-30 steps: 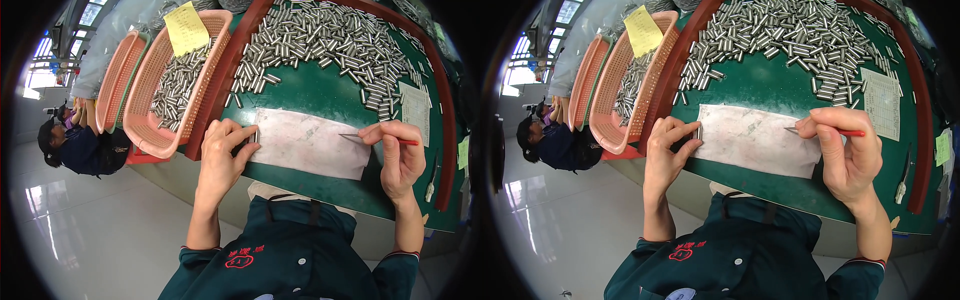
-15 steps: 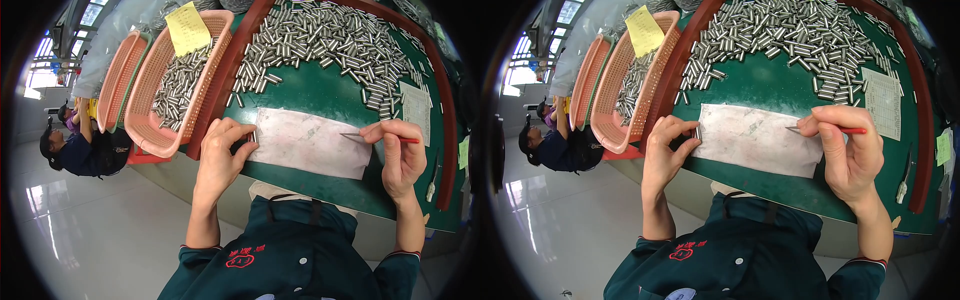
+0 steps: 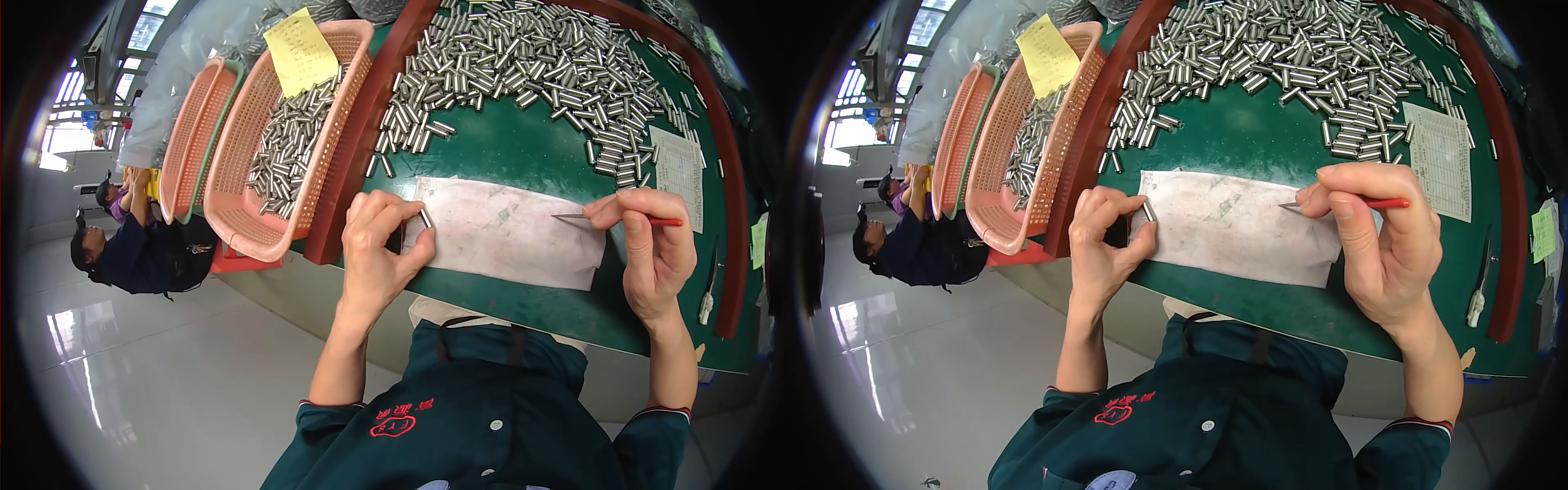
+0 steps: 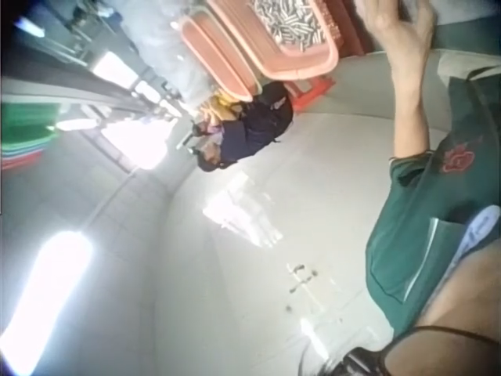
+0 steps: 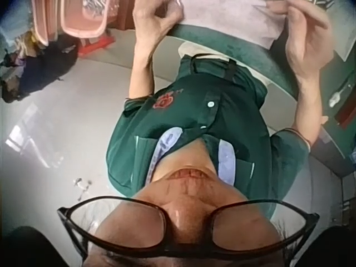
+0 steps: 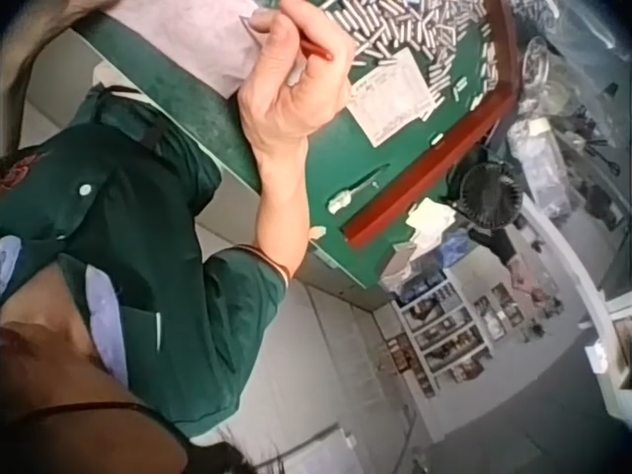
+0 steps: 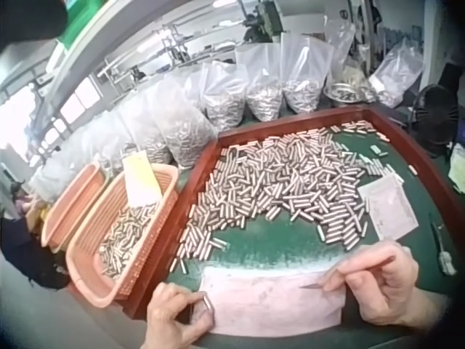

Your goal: Inspecting and cleaning the interior of small cylindrical metal components using a thin needle tool.

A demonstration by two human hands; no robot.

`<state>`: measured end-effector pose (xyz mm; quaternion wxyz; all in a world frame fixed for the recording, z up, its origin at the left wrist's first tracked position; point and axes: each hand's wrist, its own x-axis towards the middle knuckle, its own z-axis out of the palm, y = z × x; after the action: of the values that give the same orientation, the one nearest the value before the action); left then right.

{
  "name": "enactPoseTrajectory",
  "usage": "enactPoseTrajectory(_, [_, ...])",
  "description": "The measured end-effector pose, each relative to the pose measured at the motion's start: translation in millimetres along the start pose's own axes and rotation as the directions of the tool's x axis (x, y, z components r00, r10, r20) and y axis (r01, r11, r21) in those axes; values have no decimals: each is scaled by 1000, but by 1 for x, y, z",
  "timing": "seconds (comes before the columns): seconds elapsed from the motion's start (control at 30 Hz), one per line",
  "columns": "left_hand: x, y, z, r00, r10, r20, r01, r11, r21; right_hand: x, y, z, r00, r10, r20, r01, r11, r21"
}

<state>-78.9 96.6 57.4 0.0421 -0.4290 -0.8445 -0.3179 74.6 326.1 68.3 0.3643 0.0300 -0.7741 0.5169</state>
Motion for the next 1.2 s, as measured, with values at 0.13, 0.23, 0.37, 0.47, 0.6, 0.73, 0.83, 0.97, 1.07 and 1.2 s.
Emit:
enactPoseTrajectory(0.13, [-6,0,-12,1000,-23,-16,24,999,29,1,1,1,1000,6,-3,-6,1000,0])
enactPoseTrajectory(0.23, [-9,6,-25,991,-126,47,119,983,137,3,0,2,1000,12,-7,-12,1000,2])
enactPoseTrajectory(0.37, [-1,23,-33,980,-178,86,193,954,-230,3,-2,0,999,16,-29,-16,1000,-17])
enactPoseTrajectory(0.47, [6,19,-25,893,-267,363,447,426,-787,2,2,3,999,2,-51,-2,1000,-5])
enactPoseTrajectory(0.6, [24,9,-8,842,-184,507,533,145,-833,2,0,5,998,3,-63,-3,1000,-5])
enactPoseTrajectory(0.73, [42,10,2,814,-72,577,577,-21,-816,6,-3,3,998,-42,-45,39,998,-58])
enactPoseTrajectory(0.83, [57,16,9,773,-71,630,630,-37,-776,7,-3,0,997,-56,-53,51,994,-94])
enactPoseTrajectory(0.97, [82,23,19,762,-11,648,648,-14,-762,9,-5,-2,993,-63,-97,45,983,-180])
enactPoseTrajectory(1.07, [96,27,31,791,-8,611,611,34,-791,12,-5,-5,994,-62,-87,42,975,-217])
enactPoseTrajectory(1.2, [105,27,49,820,8,572,571,45,-819,11,-6,-10,991,-97,-91,79,980,-184])
